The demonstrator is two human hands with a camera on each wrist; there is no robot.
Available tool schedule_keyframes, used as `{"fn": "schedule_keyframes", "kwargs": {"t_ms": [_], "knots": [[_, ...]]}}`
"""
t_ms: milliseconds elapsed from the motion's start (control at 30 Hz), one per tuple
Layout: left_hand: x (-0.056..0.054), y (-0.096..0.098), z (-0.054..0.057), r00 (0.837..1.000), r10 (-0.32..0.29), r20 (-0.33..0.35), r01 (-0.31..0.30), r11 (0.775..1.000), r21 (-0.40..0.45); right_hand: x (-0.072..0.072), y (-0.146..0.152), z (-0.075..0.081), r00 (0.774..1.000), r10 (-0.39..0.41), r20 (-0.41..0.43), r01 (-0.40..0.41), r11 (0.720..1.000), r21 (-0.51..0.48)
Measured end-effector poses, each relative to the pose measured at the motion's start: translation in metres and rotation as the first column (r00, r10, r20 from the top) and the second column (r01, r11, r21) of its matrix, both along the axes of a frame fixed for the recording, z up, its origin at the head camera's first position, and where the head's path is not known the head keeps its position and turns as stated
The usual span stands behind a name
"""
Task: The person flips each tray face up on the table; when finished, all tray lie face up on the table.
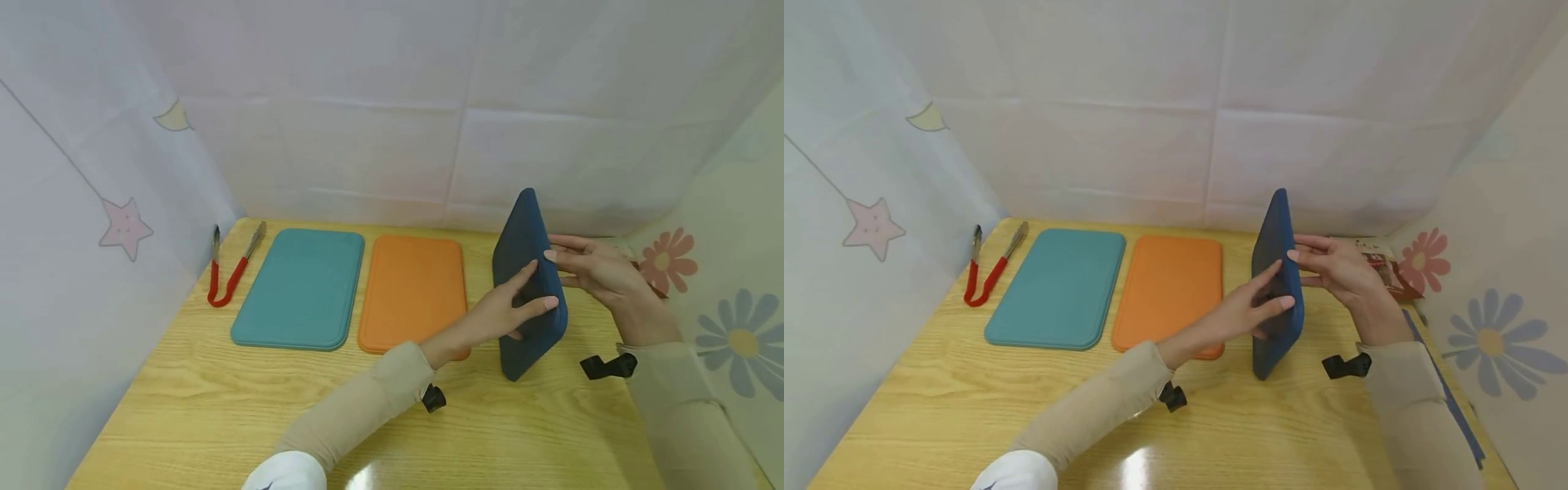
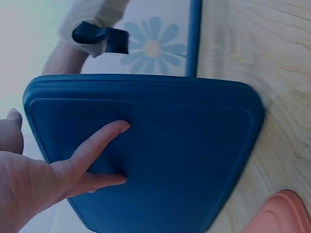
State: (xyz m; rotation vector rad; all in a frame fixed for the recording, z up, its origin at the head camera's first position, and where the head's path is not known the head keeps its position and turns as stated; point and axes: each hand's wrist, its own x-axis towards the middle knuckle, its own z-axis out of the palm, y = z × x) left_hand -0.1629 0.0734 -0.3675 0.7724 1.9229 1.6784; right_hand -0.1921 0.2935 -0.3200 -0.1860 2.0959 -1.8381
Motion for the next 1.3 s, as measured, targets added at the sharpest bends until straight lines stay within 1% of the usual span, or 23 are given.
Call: {"fn": "schedule_keyframes", "kwargs": {"t_ms": [100,233,300,500,600,667,700,767,833,900,933,967,1033,1067,1133,1267,1300], "knots": [[0.002,-0.002,0.012,0.997,-0.004,0.075,0.002,1.0,0.025,0.002,-0.014,0.005,1.0,0.009,-0.021,-0.008,1.0,0.023],[0.002,-0.005,0.025,0.986,0.032,0.166,-0.038,0.999,0.03,0.005,-0.031,0.01,1.0,-0.013,-0.012,0.013,1.0,0.011],[0.003,-0.007,0.029,0.98,0.055,0.193,-0.06,0.998,0.022,0.006,-0.038,0.011,0.999,-0.033,0.0,0.033,0.999,-0.001],[0.007,-0.01,0.037,0.963,0.11,0.246,-0.108,0.994,-0.021,0.006,-0.049,0.009,0.998,-0.054,0.021,0.054,0.999,0.005],[0.009,-0.012,0.037,0.956,0.13,0.263,-0.129,0.991,-0.024,0.005,-0.052,0.007,0.999,-0.037,0.028,0.036,0.999,0.012],[0.011,-0.013,0.037,0.952,0.144,0.27,-0.145,0.989,-0.018,0.004,-0.051,0.004,0.999,-0.024,0.046,0.025,1.0,-0.018],[0.012,-0.014,0.037,0.949,0.15,0.276,-0.153,0.988,-0.013,0.002,-0.049,0.001,0.998,-0.02,0.06,0.022,0.999,-0.034],[0.015,-0.016,0.036,0.943,0.168,0.286,-0.171,0.985,-0.013,-0.001,-0.041,-0.011,0.997,-0.007,0.081,0.009,1.0,-0.023],[0.017,-0.019,0.035,0.94,0.181,0.29,-0.185,0.983,-0.014,-0.002,-0.029,-0.033,0.995,-0.026,0.1,0.026,1.0,0.008],[0.019,-0.022,0.031,0.932,0.193,0.307,-0.204,0.979,0.003,-0.002,-0.016,-0.061,0.992,-0.039,0.117,0.024,0.992,0.122],[0.021,-0.024,0.029,0.928,0.199,0.314,-0.215,0.977,0.014,0.0,-0.01,-0.074,0.991,-0.043,0.127,0.019,0.982,0.19],[0.021,-0.025,0.027,0.924,0.203,0.325,-0.225,0.974,0.03,0.002,-0.005,-0.087,0.988,-0.059,0.144,0.023,0.971,0.237],[0.023,-0.029,0.022,0.917,0.205,0.342,-0.24,0.968,0.065,0.006,0.004,-0.106,0.982,-0.076,0.171,0.016,0.945,0.328],[0.023,-0.031,0.02,0.913,0.203,0.353,-0.247,0.965,0.083,0.008,0.008,-0.112,0.981,-0.077,0.177,0.007,0.932,0.363],[0.022,-0.034,0.017,0.909,0.202,0.364,-0.257,0.96,0.111,0.01,0.015,-0.12,0.981,-0.084,0.178,0.007,0.919,0.395],[0.019,-0.039,0.013,0.895,0.193,0.402,-0.271,0.951,0.146,0.012,0.021,-0.12,0.987,-0.061,0.152,-0.009,0.907,0.42],[0.018,-0.04,0.012,0.894,0.191,0.406,-0.271,0.951,0.148,0.012,0.022,-0.12,0.987,-0.06,0.149,-0.01,0.905,0.425]]}}
